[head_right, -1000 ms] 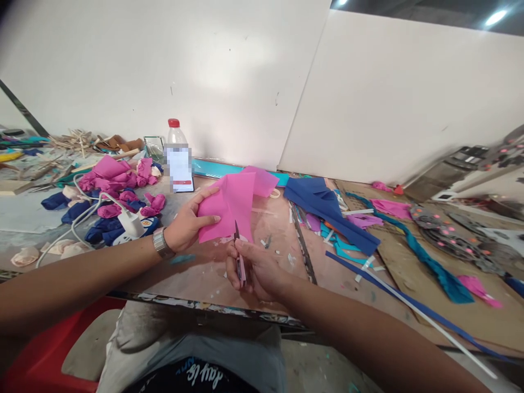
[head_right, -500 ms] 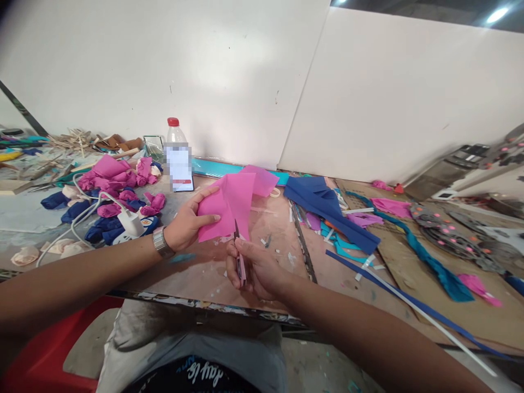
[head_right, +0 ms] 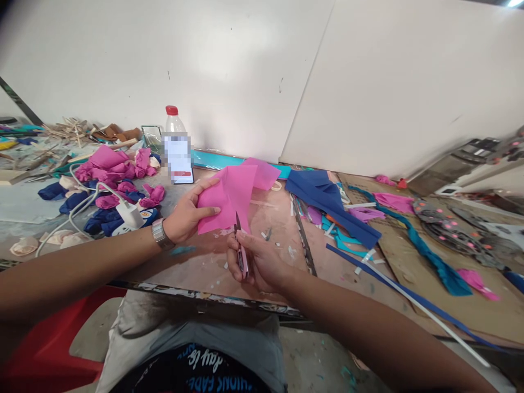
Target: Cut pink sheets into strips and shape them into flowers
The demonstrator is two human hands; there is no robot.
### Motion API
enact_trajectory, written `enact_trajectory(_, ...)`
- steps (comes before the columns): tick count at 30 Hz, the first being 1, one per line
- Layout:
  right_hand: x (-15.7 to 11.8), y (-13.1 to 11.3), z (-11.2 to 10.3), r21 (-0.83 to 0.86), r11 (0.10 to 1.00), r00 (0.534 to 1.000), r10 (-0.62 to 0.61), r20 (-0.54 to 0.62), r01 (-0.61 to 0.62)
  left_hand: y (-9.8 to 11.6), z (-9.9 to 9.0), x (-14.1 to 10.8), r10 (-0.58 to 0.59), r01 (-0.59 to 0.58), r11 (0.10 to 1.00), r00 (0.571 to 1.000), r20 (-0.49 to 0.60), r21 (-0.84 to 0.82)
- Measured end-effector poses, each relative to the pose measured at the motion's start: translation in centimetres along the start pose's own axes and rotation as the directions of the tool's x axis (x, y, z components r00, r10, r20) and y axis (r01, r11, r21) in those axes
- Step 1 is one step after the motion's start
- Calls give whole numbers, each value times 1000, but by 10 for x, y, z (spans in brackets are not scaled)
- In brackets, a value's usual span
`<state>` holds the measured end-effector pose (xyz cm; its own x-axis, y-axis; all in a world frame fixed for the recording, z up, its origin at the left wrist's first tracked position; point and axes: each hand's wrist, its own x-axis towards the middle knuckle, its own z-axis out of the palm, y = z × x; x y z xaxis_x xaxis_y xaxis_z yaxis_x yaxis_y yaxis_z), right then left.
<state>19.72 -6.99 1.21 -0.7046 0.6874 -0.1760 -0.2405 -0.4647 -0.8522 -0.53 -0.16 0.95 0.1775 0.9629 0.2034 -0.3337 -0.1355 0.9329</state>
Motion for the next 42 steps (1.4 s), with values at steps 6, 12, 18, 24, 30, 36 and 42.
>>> enact_trajectory(6,0,0,2,-26,1000,1000,4,0,-4,0,0,0,24,-25,1000,1000,8,13)
enact_trajectory(12,1,-1,2,-34,999,1000,-3,-10,2,0,0,0,24,-24,1000,999,21,3)
enact_trajectory(18,1,0,1,-31,1000,1000,-4,-4,3,0,1,-1,15,-15,1000,999,29,2)
enact_trajectory(24,1,0,1,-19,1000,1000,-21,10,21,0,1,0,30,-31,999,999,27,19)
enact_trajectory(30,-1,-1,3,-14,1000,1000,-1,12,2,-3,-1,0,24,-25,1000,999,27,14)
enact_trajectory(36,0,-2,4,-30,1000,1000,6,-10,-6,-4,-1,0,13,-13,1000,1000,22,2)
enact_trajectory(42,0,-2,4,-50,999,1000,6,-24,-7,-2,0,-1,-2,2,1000,1000,16,-20)
